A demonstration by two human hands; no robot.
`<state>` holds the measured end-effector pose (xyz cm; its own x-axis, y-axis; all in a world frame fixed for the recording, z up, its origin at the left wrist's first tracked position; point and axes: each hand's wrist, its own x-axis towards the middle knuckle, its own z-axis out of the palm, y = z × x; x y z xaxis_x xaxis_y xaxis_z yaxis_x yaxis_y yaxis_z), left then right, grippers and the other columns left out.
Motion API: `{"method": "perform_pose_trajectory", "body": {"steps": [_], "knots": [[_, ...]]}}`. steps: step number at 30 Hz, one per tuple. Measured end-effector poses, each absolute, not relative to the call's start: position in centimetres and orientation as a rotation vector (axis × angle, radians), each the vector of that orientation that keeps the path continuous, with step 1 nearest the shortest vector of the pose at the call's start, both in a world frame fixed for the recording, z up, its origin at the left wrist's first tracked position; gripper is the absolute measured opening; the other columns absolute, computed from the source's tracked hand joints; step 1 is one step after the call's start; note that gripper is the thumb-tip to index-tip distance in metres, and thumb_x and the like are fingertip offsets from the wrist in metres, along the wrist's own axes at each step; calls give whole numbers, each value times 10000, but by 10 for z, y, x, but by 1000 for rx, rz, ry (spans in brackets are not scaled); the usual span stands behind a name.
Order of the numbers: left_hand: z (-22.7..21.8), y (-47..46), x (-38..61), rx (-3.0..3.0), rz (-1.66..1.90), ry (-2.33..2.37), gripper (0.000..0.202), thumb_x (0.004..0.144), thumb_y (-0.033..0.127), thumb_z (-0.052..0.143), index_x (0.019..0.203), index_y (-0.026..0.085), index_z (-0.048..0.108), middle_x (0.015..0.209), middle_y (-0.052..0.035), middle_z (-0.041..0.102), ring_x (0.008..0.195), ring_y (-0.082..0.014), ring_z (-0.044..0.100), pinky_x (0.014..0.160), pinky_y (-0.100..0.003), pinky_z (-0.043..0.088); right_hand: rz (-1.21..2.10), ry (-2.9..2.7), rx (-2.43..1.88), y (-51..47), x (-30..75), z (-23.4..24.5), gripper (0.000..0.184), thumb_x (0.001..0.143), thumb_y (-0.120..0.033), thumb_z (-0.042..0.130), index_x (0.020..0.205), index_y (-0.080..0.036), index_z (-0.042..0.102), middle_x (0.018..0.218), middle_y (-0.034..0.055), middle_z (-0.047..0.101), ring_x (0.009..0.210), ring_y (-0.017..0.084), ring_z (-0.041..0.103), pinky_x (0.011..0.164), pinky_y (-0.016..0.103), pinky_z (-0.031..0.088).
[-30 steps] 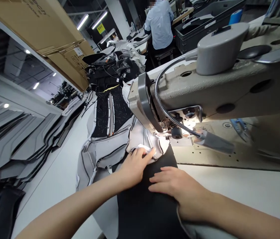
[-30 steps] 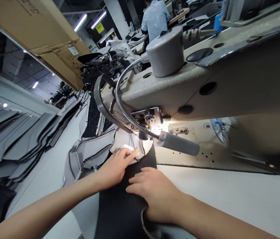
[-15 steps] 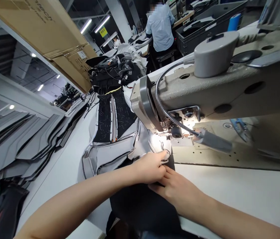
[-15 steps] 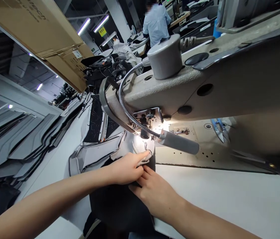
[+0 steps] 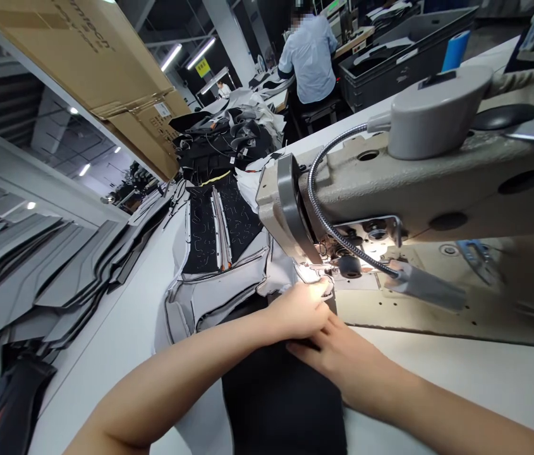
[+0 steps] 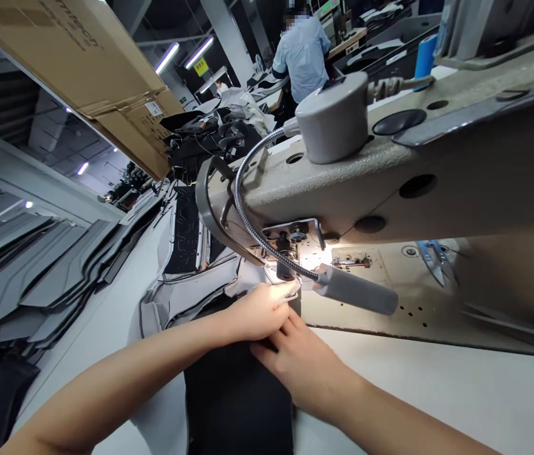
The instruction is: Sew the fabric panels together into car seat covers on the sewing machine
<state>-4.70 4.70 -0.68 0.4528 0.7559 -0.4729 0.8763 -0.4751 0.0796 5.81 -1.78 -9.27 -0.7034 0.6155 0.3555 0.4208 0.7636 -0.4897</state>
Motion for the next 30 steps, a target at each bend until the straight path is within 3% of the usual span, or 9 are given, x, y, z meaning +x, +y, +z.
{"method": "perform_pose_trajectory", "body": {"steps": [5,10,15,20,24,30], "knots": [[-20,37,-50,2459,-509,1456,604,792,187,394,1380,98,288,818,-114,666,721,-257,644,611,-325,490,554,-2577,-632,-37,65,-91,606,708,-159,563,1307,-182,482,1258,155,519,1240,280,396,1085,453,226],[-23,31,-47,2548,-577,1430,695,794,158,384,1451,121,159,908,-136,663,783,-280,652,659,-367,512,686,-2551,-671,-36,63,-90,663,655,-126,556,1308,-211,482,1262,118,525,1229,265,408,1085,441,232],[-30,26,-48,2635,-630,1443,667,833,159,360,1454,67,136,959,-157,641,812,-267,652,682,-347,522,736,-2531,-658,-36,64,-85,625,685,-126,543,1302,-216,487,1236,97,551,1201,238,438,1084,421,240],[-27,26,-46,2572,-600,1493,667,803,153,382,1434,60,190,939,-151,652,834,-275,648,675,-345,511,743,-2498,-679,-37,64,-83,536,736,-153,543,1268,-217,524,1199,86,576,1178,219,459,1091,400,227],[-13,33,-42,2473,-564,1489,634,768,159,398,1390,171,276,848,-88,664,756,-258,645,598,-308,466,705,-2511,-689,-35,63,-81,514,769,-215,547,1282,-210,519,1282,127,524,1226,249,422,1078,427,246],[-5,44,-41,2339,-457,1458,340,772,168,364,1083,210,495,842,-48,625,669,-198,581,532,-274,399,644,-2565,-698,-33,63,-80,467,808,-233,520,1274,-203,533,1344,164,473,1300,281,344,1082,453,233]]}}
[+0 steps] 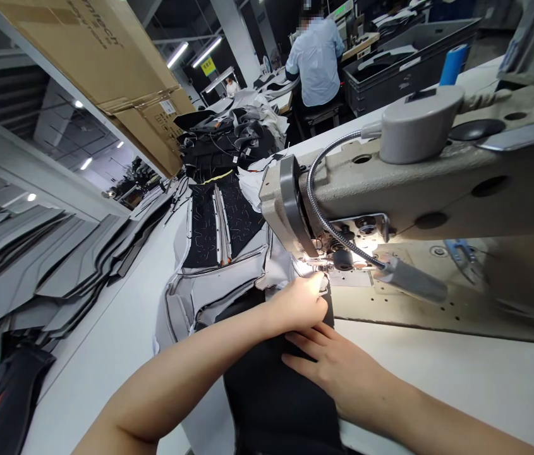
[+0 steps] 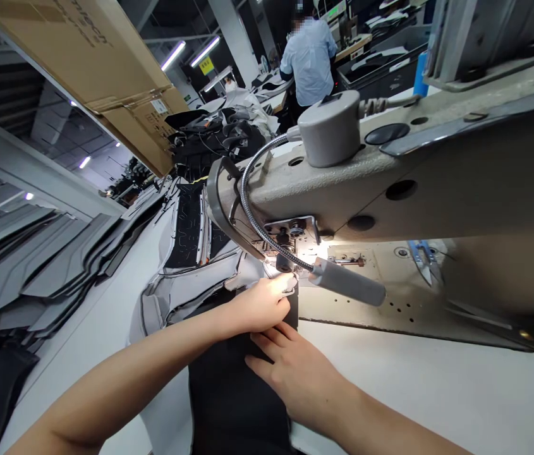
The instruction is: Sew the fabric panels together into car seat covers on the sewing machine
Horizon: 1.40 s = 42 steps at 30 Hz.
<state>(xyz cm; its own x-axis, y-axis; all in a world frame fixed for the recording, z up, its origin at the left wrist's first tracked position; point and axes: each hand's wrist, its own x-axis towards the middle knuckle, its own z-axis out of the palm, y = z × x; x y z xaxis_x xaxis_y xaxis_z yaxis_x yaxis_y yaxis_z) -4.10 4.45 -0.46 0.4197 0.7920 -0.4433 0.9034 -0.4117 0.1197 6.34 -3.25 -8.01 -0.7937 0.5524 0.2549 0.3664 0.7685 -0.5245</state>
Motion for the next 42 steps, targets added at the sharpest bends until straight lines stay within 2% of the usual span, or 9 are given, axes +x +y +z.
{"method": "perform_pose_trajectory", "body": {"steps": [6,9,15,20,25,28,32,37,42], "knots": [[-12,53,-41,2251,-253,1362,193,731,129,390,864,193,512,880,-32,626,770,-168,564,736,-266,450,635,-2591,-689,-32,60,-83,479,820,-232,501,1297,-187,513,1341,176,474,1291,308,352,1078,481,225],[-13,55,-41,2219,-224,1357,148,714,132,401,808,188,500,858,-30,621,760,-162,556,743,-268,453,600,-2586,-695,-33,58,-85,459,838,-237,491,1294,-188,516,1324,167,493,1275,304,372,1075,474,232],[-15,43,-41,2317,-255,1413,298,745,105,383,994,180,529,807,-58,628,680,-185,560,639,-286,445,468,-2441,-788,-34,53,-97,319,848,-226,513,1157,-224,591,1123,92,614,1107,234,499,1020,405,318],[-16,45,-35,2359,-279,1419,263,822,110,366,1003,135,555,839,-93,644,750,-198,592,696,-301,467,352,-2388,-917,-29,53,-102,150,796,-170,543,904,-233,626,956,40,640,1038,208,528,1061,454,252],[-11,53,-30,2396,-308,1361,214,848,131,370,888,136,580,839,-69,641,766,-177,595,744,-295,482,-29,-2333,-1103,-34,52,-97,197,695,-148,567,866,-165,662,963,119,652,1034,285,546,1003,494,348],[-9,47,-32,2494,-424,1399,247,847,139,390,1018,128,567,857,-80,647,783,-202,615,736,-315,496,-313,-2297,-1140,-37,52,-96,355,679,-114,524,1003,-64,659,1027,190,643,1018,330,563,889,461,456],[-16,38,-39,2634,-522,1461,397,831,115,426,1222,79,484,942,-122,646,858,-244,621,753,-339,510,-407,-2282,-1100,-39,53,-97,363,677,-96,483,987,-29,662,1052,213,641,1035,342,571,876,446,480],[-28,46,-43,2545,-164,1335,295,881,85,352,992,125,623,976,-79,659,946,-190,601,914,-308,455,-409,-2265,-1112,-38,50,-98,394,698,-95,466,1034,6,644,1052,238,637,1001,355,595,849,447,497],[-28,52,-38,2428,-84,1401,272,877,106,369,860,133,639,868,-69,666,809,-170,609,823,-290,481,-433,-2327,-1112,-35,48,-100,383,718,-99,457,1034,14,640,1045,252,632,991,362,595,844,468,491]]}}
